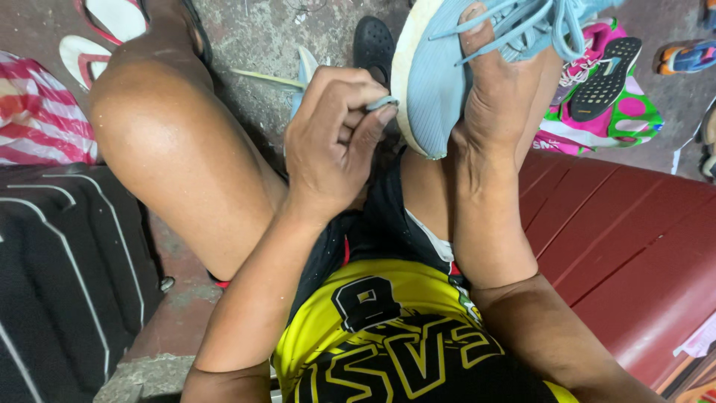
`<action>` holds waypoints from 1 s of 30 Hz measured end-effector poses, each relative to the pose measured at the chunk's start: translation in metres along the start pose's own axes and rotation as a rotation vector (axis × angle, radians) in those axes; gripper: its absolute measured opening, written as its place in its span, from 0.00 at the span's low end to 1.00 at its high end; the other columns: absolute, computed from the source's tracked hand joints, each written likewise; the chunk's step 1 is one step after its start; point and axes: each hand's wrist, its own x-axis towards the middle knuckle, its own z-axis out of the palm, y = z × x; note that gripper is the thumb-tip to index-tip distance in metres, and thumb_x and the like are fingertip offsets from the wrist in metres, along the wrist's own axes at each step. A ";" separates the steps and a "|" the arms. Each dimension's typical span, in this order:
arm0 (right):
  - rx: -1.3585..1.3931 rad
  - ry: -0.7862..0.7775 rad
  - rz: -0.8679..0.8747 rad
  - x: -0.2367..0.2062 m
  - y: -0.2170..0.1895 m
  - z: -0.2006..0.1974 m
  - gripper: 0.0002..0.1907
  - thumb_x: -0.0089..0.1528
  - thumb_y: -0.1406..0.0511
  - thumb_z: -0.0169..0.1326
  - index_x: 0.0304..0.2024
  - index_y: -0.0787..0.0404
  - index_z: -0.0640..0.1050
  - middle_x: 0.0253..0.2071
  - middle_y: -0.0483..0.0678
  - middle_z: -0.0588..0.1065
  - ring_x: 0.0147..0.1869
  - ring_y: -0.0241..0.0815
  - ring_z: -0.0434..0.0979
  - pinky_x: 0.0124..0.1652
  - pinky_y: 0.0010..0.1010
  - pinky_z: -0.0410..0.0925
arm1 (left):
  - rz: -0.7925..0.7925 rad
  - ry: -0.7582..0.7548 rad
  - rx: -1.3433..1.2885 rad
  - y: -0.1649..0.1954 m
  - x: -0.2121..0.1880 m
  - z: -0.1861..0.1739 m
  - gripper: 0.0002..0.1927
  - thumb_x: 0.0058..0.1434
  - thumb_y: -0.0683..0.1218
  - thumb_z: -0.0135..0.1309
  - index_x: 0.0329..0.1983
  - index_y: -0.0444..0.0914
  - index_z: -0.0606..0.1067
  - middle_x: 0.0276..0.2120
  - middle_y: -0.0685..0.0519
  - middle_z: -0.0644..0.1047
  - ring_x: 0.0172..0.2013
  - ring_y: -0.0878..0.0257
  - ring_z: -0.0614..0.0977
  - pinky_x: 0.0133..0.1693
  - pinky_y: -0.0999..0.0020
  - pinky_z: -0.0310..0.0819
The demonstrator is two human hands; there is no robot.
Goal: The person removes the insole from a light blue sneaker, then uses a pair of scissors to scrape and clean the bottom of the insole. The person works while sitting on the floor surrounded by various shoes and tools.
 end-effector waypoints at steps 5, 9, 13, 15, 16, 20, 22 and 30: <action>0.040 -0.047 0.052 -0.001 -0.007 0.000 0.18 0.69 0.67 0.62 0.59 0.64 0.72 0.48 0.43 0.75 0.53 0.35 0.75 0.57 0.29 0.67 | -0.001 -0.229 -0.013 -0.007 0.009 -0.018 0.15 0.64 0.32 0.65 0.52 0.33 0.75 0.53 0.49 0.76 0.33 0.69 0.83 0.35 0.75 0.77; 0.074 -0.083 0.105 -0.001 -0.005 -0.003 0.18 0.69 0.67 0.61 0.60 0.63 0.72 0.49 0.43 0.74 0.53 0.35 0.75 0.56 0.29 0.66 | 0.093 -0.215 -0.026 -0.010 0.006 -0.015 0.14 0.66 0.32 0.68 0.47 0.34 0.75 0.51 0.52 0.77 0.40 0.68 0.86 0.40 0.77 0.85; 0.110 -0.135 0.125 -0.002 0.001 -0.011 0.16 0.71 0.67 0.61 0.59 0.63 0.73 0.48 0.42 0.74 0.52 0.34 0.74 0.55 0.27 0.66 | 0.181 -0.171 0.046 -0.008 0.007 -0.012 0.14 0.60 0.33 0.69 0.42 0.36 0.74 0.48 0.51 0.79 0.43 0.62 0.85 0.41 0.71 0.82; 0.184 -0.118 0.155 -0.001 0.007 -0.016 0.13 0.73 0.67 0.60 0.57 0.65 0.74 0.47 0.43 0.75 0.49 0.35 0.74 0.54 0.28 0.67 | 0.193 -0.136 0.069 -0.006 0.007 -0.010 0.14 0.60 0.34 0.69 0.41 0.36 0.74 0.48 0.51 0.79 0.42 0.61 0.85 0.38 0.72 0.80; 0.221 -0.102 0.166 -0.001 0.009 -0.018 0.13 0.73 0.67 0.60 0.56 0.65 0.74 0.46 0.43 0.75 0.48 0.34 0.74 0.53 0.28 0.67 | 0.179 -0.116 0.060 -0.005 0.006 -0.009 0.14 0.62 0.33 0.69 0.41 0.36 0.74 0.48 0.51 0.80 0.40 0.63 0.86 0.35 0.75 0.80; 0.406 -0.051 0.189 0.003 0.018 -0.023 0.13 0.72 0.66 0.59 0.57 0.63 0.75 0.46 0.43 0.76 0.49 0.34 0.76 0.55 0.26 0.70 | 0.141 -0.040 0.000 -0.003 -0.001 -0.005 0.12 0.64 0.33 0.67 0.42 0.34 0.74 0.48 0.50 0.79 0.40 0.62 0.85 0.34 0.76 0.82; 0.492 -0.060 0.202 0.005 0.018 -0.023 0.13 0.72 0.64 0.59 0.56 0.63 0.75 0.45 0.44 0.76 0.48 0.36 0.76 0.53 0.26 0.71 | 0.182 -0.032 0.042 -0.002 -0.006 -0.006 0.12 0.66 0.33 0.67 0.44 0.34 0.74 0.49 0.51 0.78 0.40 0.62 0.86 0.38 0.74 0.83; 0.794 -0.131 0.181 0.007 0.002 -0.004 0.25 0.59 0.56 0.61 0.54 0.60 0.70 0.38 0.45 0.71 0.37 0.35 0.71 0.38 0.24 0.68 | 0.389 -0.019 0.225 0.010 -0.019 -0.008 0.14 0.63 0.40 0.71 0.43 0.37 0.75 0.48 0.53 0.78 0.42 0.58 0.84 0.41 0.66 0.79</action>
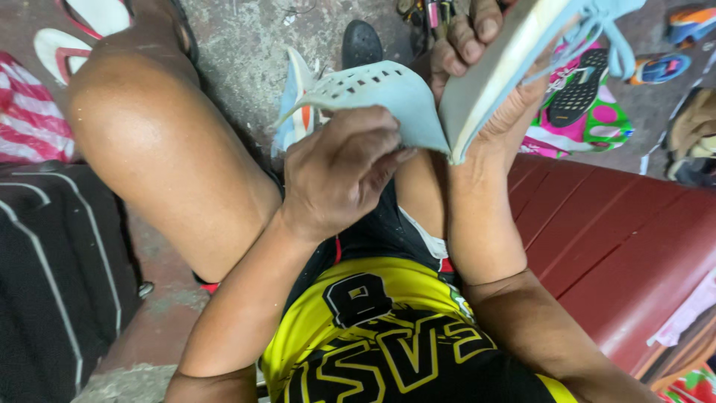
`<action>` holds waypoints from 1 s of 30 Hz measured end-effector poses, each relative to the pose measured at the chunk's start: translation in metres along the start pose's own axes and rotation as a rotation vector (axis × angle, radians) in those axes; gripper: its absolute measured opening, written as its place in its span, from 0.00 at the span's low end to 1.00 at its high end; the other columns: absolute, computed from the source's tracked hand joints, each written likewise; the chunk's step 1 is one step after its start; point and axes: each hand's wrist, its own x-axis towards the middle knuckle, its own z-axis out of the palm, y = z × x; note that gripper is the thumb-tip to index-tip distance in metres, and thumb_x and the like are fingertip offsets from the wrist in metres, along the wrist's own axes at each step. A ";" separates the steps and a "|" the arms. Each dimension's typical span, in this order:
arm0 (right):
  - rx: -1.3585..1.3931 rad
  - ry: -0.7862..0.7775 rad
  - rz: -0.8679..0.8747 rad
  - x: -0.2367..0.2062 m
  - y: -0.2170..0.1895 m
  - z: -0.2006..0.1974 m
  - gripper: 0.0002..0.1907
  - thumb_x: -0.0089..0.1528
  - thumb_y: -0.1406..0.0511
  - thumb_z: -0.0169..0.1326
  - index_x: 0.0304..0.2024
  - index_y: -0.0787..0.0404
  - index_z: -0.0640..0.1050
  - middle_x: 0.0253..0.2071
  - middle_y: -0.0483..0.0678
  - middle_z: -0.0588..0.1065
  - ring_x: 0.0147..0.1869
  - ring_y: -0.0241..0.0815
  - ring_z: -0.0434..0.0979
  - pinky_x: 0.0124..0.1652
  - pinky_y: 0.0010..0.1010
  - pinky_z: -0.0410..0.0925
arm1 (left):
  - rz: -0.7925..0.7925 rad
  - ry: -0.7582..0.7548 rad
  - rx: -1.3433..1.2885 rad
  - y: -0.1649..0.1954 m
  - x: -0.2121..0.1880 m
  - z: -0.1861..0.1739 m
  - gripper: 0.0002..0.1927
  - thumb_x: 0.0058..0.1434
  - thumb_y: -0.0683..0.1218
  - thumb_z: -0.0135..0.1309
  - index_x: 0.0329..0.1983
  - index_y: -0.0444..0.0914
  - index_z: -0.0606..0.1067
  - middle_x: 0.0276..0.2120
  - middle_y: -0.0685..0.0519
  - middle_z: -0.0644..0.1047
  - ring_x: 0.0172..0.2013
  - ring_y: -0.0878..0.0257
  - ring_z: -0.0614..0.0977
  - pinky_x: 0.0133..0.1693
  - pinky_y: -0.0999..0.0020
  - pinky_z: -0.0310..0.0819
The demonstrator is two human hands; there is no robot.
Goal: The person removes the insole from a light blue sneaker, then uses a pair of scissors to scrape and clean the bottom of the insole. The person works while sitting on the floor surrounded by various shoes and tools.
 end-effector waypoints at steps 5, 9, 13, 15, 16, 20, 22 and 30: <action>0.228 -0.228 -0.019 0.005 -0.005 0.011 0.13 0.69 0.59 0.48 0.48 0.60 0.68 0.34 0.44 0.70 0.36 0.34 0.72 0.38 0.23 0.68 | 0.213 -0.069 0.199 0.011 -0.011 -0.003 0.08 0.65 0.40 0.66 0.42 0.39 0.77 0.49 0.54 0.79 0.36 0.60 0.81 0.38 0.65 0.76; 0.291 -0.330 -0.089 0.008 -0.016 0.008 0.11 0.75 0.59 0.40 0.48 0.59 0.69 0.33 0.45 0.71 0.36 0.35 0.72 0.38 0.25 0.67 | 0.275 -0.099 0.258 0.014 -0.018 0.000 0.05 0.65 0.42 0.64 0.40 0.40 0.78 0.49 0.53 0.80 0.32 0.62 0.80 0.33 0.68 0.72; 0.292 -0.392 -0.214 0.013 -0.023 0.002 0.11 0.74 0.60 0.39 0.48 0.60 0.70 0.35 0.45 0.71 0.36 0.35 0.73 0.38 0.26 0.68 | 0.203 -0.129 0.241 0.019 -0.024 0.003 0.06 0.64 0.42 0.63 0.43 0.39 0.78 0.49 0.52 0.81 0.30 0.62 0.80 0.32 0.68 0.73; 0.297 -0.416 -0.230 0.016 -0.026 0.000 0.12 0.74 0.61 0.38 0.48 0.60 0.70 0.34 0.45 0.71 0.35 0.35 0.73 0.37 0.26 0.69 | 0.107 -0.148 0.197 0.022 -0.025 0.006 0.07 0.65 0.43 0.63 0.43 0.39 0.78 0.48 0.52 0.81 0.30 0.61 0.81 0.33 0.67 0.75; 0.283 -0.425 -0.246 0.017 -0.028 -0.001 0.12 0.74 0.61 0.38 0.48 0.60 0.71 0.34 0.45 0.70 0.35 0.35 0.73 0.37 0.26 0.69 | 0.034 -0.161 0.169 0.025 -0.025 0.009 0.08 0.66 0.44 0.64 0.43 0.38 0.76 0.47 0.52 0.81 0.31 0.61 0.82 0.34 0.66 0.76; 0.161 -0.453 -0.263 0.021 -0.033 -0.007 0.13 0.75 0.61 0.38 0.50 0.60 0.72 0.34 0.44 0.70 0.35 0.34 0.72 0.37 0.24 0.68 | -0.268 -0.229 -0.046 0.034 -0.021 0.013 0.17 0.62 0.50 0.65 0.47 0.36 0.75 0.46 0.51 0.78 0.34 0.56 0.84 0.34 0.65 0.77; 0.151 -0.480 -0.258 0.022 -0.033 -0.013 0.14 0.75 0.61 0.38 0.50 0.60 0.73 0.34 0.44 0.70 0.34 0.34 0.71 0.37 0.24 0.68 | -0.328 -0.252 -0.011 0.030 -0.014 0.010 0.16 0.64 0.51 0.66 0.46 0.39 0.75 0.44 0.54 0.77 0.36 0.54 0.84 0.37 0.63 0.78; 0.126 -0.456 -0.201 0.019 -0.014 -0.028 0.17 0.73 0.56 0.40 0.54 0.61 0.71 0.40 0.47 0.70 0.41 0.38 0.72 0.42 0.29 0.69 | -0.339 -0.317 -0.260 -0.012 0.019 0.024 0.18 0.65 0.54 0.60 0.46 0.35 0.77 0.41 0.47 0.80 0.42 0.53 0.83 0.45 0.64 0.76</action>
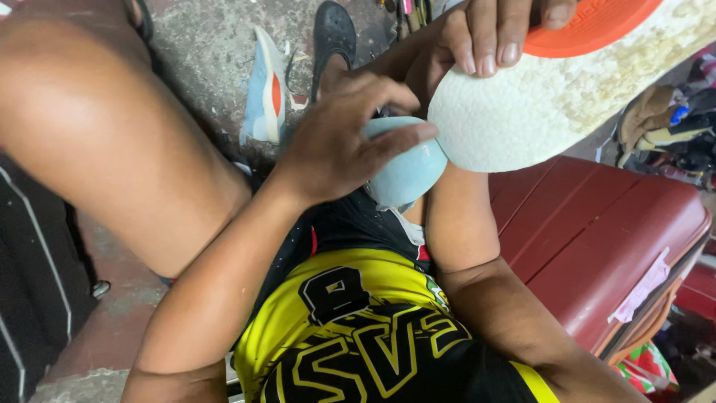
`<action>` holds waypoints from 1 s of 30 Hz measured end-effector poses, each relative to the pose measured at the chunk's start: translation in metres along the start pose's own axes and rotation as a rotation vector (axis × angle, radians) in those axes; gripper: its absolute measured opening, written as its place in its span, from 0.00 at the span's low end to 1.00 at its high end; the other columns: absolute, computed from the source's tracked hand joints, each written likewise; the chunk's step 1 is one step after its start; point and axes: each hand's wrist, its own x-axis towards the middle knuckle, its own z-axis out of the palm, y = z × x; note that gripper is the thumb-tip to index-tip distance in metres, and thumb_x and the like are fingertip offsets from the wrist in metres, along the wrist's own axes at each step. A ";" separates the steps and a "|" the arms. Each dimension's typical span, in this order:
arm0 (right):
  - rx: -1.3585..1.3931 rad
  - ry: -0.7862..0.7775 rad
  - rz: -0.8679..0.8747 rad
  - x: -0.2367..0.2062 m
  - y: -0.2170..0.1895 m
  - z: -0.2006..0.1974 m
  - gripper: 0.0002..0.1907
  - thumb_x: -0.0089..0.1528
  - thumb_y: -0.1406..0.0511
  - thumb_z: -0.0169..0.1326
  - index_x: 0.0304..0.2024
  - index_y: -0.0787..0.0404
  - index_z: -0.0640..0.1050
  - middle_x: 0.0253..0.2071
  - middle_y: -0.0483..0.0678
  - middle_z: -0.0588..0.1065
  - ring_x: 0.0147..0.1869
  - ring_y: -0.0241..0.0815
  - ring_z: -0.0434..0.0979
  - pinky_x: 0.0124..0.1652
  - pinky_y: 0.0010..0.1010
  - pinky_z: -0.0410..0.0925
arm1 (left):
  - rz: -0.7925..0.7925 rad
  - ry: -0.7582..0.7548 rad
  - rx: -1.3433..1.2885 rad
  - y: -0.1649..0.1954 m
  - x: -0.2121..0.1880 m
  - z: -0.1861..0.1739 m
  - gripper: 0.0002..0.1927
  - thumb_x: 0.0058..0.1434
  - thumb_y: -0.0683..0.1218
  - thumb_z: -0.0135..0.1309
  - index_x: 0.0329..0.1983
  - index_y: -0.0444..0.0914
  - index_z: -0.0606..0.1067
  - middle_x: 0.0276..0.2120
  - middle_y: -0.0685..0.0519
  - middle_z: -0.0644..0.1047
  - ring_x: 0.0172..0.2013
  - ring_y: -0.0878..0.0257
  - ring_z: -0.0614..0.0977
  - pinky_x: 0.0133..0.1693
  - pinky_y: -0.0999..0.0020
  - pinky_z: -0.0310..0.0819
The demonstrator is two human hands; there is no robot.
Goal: The person removes the insole from a light blue sneaker, then uses a pair of scissors to scrape and clean the bottom of the insole. The person works while sitting on the floor surrounded by various shoes and tools.
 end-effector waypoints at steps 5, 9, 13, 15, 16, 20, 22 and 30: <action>-0.016 0.039 0.016 -0.004 0.005 0.002 0.21 0.72 0.53 0.41 0.57 0.61 0.70 0.43 0.48 0.71 0.45 0.40 0.73 0.46 0.32 0.69 | -0.378 -0.334 -0.575 -0.021 0.004 0.019 0.17 0.63 0.54 0.60 0.43 0.35 0.80 0.38 0.51 0.85 0.39 0.67 0.84 0.44 0.72 0.79; -0.056 0.075 0.017 -0.004 0.000 0.003 0.24 0.72 0.51 0.42 0.59 0.61 0.70 0.46 0.49 0.71 0.48 0.42 0.73 0.49 0.34 0.70 | -0.287 -0.224 -0.528 -0.030 -0.001 0.018 0.18 0.66 0.53 0.60 0.49 0.34 0.80 0.40 0.52 0.83 0.42 0.69 0.82 0.47 0.72 0.76; -0.133 0.185 -0.002 -0.007 -0.011 0.004 0.27 0.71 0.48 0.43 0.61 0.61 0.69 0.49 0.51 0.71 0.51 0.44 0.74 0.51 0.37 0.70 | -0.272 -0.063 -0.514 -0.038 -0.008 0.004 0.20 0.66 0.52 0.61 0.52 0.33 0.78 0.44 0.52 0.83 0.46 0.68 0.83 0.52 0.71 0.76; -0.170 0.237 0.000 -0.009 -0.014 0.005 0.29 0.70 0.47 0.44 0.62 0.61 0.69 0.50 0.51 0.71 0.53 0.45 0.74 0.53 0.38 0.71 | -0.226 -0.033 -0.504 -0.042 -0.014 0.000 0.19 0.68 0.51 0.61 0.53 0.32 0.77 0.46 0.52 0.83 0.49 0.68 0.83 0.55 0.70 0.76; -0.193 0.256 0.013 -0.010 -0.014 0.006 0.30 0.70 0.47 0.44 0.62 0.61 0.68 0.51 0.52 0.71 0.53 0.45 0.74 0.53 0.38 0.71 | -0.205 -0.029 -0.471 -0.044 -0.015 -0.001 0.18 0.68 0.50 0.61 0.52 0.32 0.77 0.45 0.52 0.83 0.49 0.68 0.83 0.56 0.70 0.76; -0.247 0.347 0.087 -0.010 -0.011 0.009 0.33 0.69 0.44 0.45 0.65 0.61 0.68 0.54 0.53 0.71 0.57 0.47 0.75 0.56 0.41 0.71 | -0.222 -0.022 -0.544 -0.047 -0.016 0.001 0.13 0.69 0.44 0.60 0.49 0.33 0.72 0.44 0.53 0.82 0.47 0.69 0.82 0.55 0.71 0.77; -0.266 0.406 0.142 -0.006 -0.009 0.014 0.35 0.69 0.43 0.46 0.66 0.61 0.67 0.56 0.53 0.71 0.58 0.48 0.75 0.57 0.42 0.72 | -0.254 -0.013 -0.438 -0.042 -0.012 0.003 0.11 0.67 0.42 0.59 0.48 0.33 0.72 0.42 0.53 0.82 0.46 0.70 0.82 0.52 0.72 0.77; -0.128 0.399 0.466 0.008 -0.003 0.038 0.35 0.70 0.43 0.48 0.66 0.61 0.69 0.59 0.59 0.74 0.62 0.53 0.77 0.61 0.45 0.74 | -0.067 0.024 0.064 -0.005 -0.009 -0.008 0.08 0.64 0.38 0.59 0.46 0.36 0.75 0.39 0.46 0.79 0.42 0.51 0.83 0.43 0.62 0.75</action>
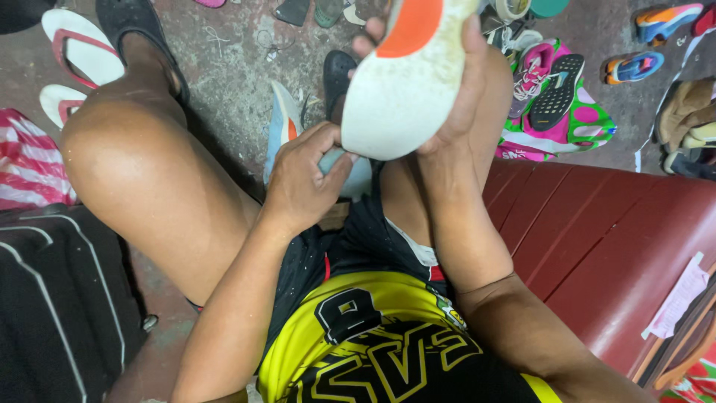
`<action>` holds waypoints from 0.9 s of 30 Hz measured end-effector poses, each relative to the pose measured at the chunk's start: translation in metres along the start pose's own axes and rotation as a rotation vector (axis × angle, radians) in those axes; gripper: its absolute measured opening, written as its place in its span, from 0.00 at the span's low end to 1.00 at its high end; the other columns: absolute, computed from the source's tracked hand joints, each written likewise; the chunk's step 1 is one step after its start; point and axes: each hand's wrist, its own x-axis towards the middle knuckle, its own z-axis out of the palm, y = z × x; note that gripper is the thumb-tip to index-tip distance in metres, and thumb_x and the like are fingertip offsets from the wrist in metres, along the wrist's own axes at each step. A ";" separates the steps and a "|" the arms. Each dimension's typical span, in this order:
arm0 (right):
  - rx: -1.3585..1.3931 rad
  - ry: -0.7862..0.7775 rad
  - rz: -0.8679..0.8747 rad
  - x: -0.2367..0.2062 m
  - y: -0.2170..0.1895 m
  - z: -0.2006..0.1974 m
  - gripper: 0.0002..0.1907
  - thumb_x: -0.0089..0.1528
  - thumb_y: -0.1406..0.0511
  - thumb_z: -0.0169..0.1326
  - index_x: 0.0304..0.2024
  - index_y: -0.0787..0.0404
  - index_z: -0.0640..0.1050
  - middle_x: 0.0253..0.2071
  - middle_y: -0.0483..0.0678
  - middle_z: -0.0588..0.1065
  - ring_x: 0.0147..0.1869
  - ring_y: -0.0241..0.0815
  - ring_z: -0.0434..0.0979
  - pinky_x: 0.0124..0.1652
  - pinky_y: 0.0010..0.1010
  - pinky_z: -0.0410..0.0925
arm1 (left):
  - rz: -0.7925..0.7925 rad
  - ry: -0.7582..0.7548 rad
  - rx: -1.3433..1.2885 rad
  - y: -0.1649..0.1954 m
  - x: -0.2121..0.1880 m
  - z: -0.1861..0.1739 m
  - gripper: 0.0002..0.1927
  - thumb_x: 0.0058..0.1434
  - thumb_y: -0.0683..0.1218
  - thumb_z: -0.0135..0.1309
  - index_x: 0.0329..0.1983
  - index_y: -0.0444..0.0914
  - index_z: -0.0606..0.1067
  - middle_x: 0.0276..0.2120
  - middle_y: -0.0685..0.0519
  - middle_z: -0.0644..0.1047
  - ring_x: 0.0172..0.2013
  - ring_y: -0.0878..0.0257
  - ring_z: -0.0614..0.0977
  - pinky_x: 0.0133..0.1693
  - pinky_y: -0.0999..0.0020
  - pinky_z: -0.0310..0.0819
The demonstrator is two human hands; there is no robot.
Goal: The person removes the insole from a light blue sneaker, then uses a pair of scissors to scrape and clean the bottom of the insole. The person works while sitting on the floor surrounded by various shoes and tools.
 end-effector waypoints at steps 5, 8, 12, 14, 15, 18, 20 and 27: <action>0.085 0.124 0.081 0.000 0.008 -0.006 0.28 0.72 0.54 0.48 0.68 0.66 0.69 0.57 0.59 0.75 0.61 0.53 0.80 0.58 0.46 0.74 | 0.078 0.113 0.163 0.003 -0.010 -0.002 0.09 0.64 0.37 0.60 0.46 0.36 0.76 0.39 0.46 0.78 0.42 0.45 0.80 0.44 0.57 0.73; 0.102 0.140 0.198 -0.001 0.010 -0.013 0.26 0.72 0.56 0.48 0.65 0.68 0.70 0.55 0.63 0.77 0.55 0.53 0.82 0.55 0.44 0.75 | 0.172 0.157 0.286 0.004 -0.013 -0.004 0.09 0.61 0.37 0.61 0.43 0.36 0.75 0.39 0.47 0.78 0.40 0.47 0.80 0.43 0.56 0.72; 0.106 0.150 0.229 -0.003 0.008 -0.014 0.26 0.71 0.58 0.51 0.64 0.71 0.71 0.55 0.63 0.77 0.52 0.52 0.82 0.54 0.41 0.75 | 0.307 0.193 0.433 0.008 -0.012 -0.005 0.10 0.62 0.35 0.59 0.45 0.37 0.76 0.41 0.48 0.78 0.41 0.50 0.81 0.43 0.58 0.71; 0.088 0.121 0.234 -0.004 0.006 -0.012 0.25 0.70 0.59 0.52 0.64 0.70 0.71 0.54 0.63 0.77 0.52 0.52 0.82 0.54 0.41 0.75 | 0.295 0.221 0.514 0.010 -0.010 -0.006 0.10 0.64 0.34 0.59 0.47 0.36 0.76 0.43 0.47 0.78 0.42 0.50 0.81 0.43 0.58 0.72; 0.080 0.090 0.238 -0.005 0.004 -0.010 0.25 0.70 0.59 0.52 0.64 0.70 0.71 0.53 0.62 0.77 0.52 0.52 0.82 0.54 0.40 0.75 | 0.235 0.246 0.437 0.011 -0.010 -0.007 0.10 0.65 0.34 0.58 0.48 0.36 0.76 0.43 0.47 0.79 0.43 0.49 0.82 0.44 0.59 0.73; 0.004 0.037 0.153 -0.009 -0.005 -0.010 0.26 0.68 0.59 0.55 0.63 0.67 0.70 0.55 0.61 0.77 0.53 0.51 0.82 0.55 0.40 0.75 | 0.121 0.331 0.283 0.008 -0.006 -0.016 0.10 0.66 0.34 0.57 0.49 0.35 0.78 0.43 0.46 0.79 0.44 0.51 0.84 0.47 0.62 0.77; -0.069 0.060 0.062 -0.013 -0.013 -0.016 0.24 0.66 0.60 0.55 0.61 0.66 0.71 0.55 0.59 0.78 0.54 0.50 0.82 0.57 0.40 0.76 | 0.084 0.401 0.285 0.004 -0.003 -0.027 0.08 0.68 0.35 0.58 0.48 0.34 0.79 0.43 0.45 0.81 0.43 0.53 0.85 0.47 0.63 0.78; -0.063 0.030 -0.188 -0.021 -0.040 -0.060 0.13 0.71 0.64 0.54 0.51 0.69 0.79 0.45 0.55 0.81 0.47 0.47 0.83 0.52 0.35 0.75 | -0.125 0.403 0.248 -0.019 0.027 -0.054 0.04 0.68 0.39 0.63 0.44 0.34 0.80 0.32 0.49 0.83 0.31 0.63 0.81 0.38 0.69 0.77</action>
